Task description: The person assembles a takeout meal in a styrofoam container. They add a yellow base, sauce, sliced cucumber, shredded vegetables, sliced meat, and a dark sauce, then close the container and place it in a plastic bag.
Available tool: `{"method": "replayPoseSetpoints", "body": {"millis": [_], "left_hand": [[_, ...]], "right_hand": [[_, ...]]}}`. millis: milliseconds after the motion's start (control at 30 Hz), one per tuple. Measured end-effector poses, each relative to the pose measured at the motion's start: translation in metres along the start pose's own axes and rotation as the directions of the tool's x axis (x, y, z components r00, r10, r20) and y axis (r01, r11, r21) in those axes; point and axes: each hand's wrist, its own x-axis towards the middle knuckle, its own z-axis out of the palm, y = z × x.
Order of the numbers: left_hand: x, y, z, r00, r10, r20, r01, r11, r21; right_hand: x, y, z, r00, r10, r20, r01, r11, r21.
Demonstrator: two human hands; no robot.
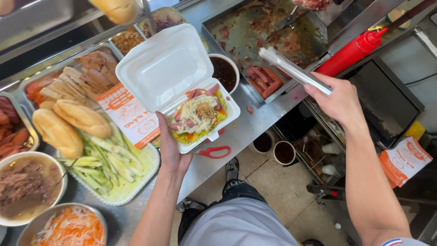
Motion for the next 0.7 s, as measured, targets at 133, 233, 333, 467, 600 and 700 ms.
{"method": "replayPoseSetpoints", "body": {"millis": [133, 233, 333, 467, 600, 700], "left_hand": [[0.044, -0.038, 0.042, 1.000, 0.008, -0.005, -0.008, 1.000, 0.003], [0.076, -0.066, 0.062, 0.999, 0.046, -0.029, -0.047, 0.999, -0.019], [0.096, -0.079, 0.071, 0.993, 0.108, -0.047, -0.109, 0.994, -0.017], [0.111, -0.088, 0.074, 0.981, 0.164, -0.107, -0.163, 0.987, 0.018], [0.123, -0.093, 0.066, 0.964, 0.226, -0.143, -0.227, 0.974, 0.016], [0.133, -0.094, 0.056, 0.958, 0.249, -0.140, -0.251, 0.968, 0.001]], "right_hand": [[0.079, 0.084, 0.032, 0.994, 0.108, -0.001, -0.106, 0.981, -0.161], [0.127, 0.125, 0.079, 0.999, 0.009, -0.053, -0.013, 0.997, -0.081], [0.161, 0.133, 0.129, 0.993, -0.118, -0.023, 0.120, 0.987, 0.111], [0.211, 0.098, 0.187, 0.935, -0.329, -0.135, 0.349, 0.920, 0.180], [0.231, 0.061, 0.212, 0.923, -0.366, -0.119, 0.381, 0.913, 0.144], [0.230, 0.052, 0.193, 0.948, -0.318, -0.014, 0.318, 0.944, 0.089]]}}
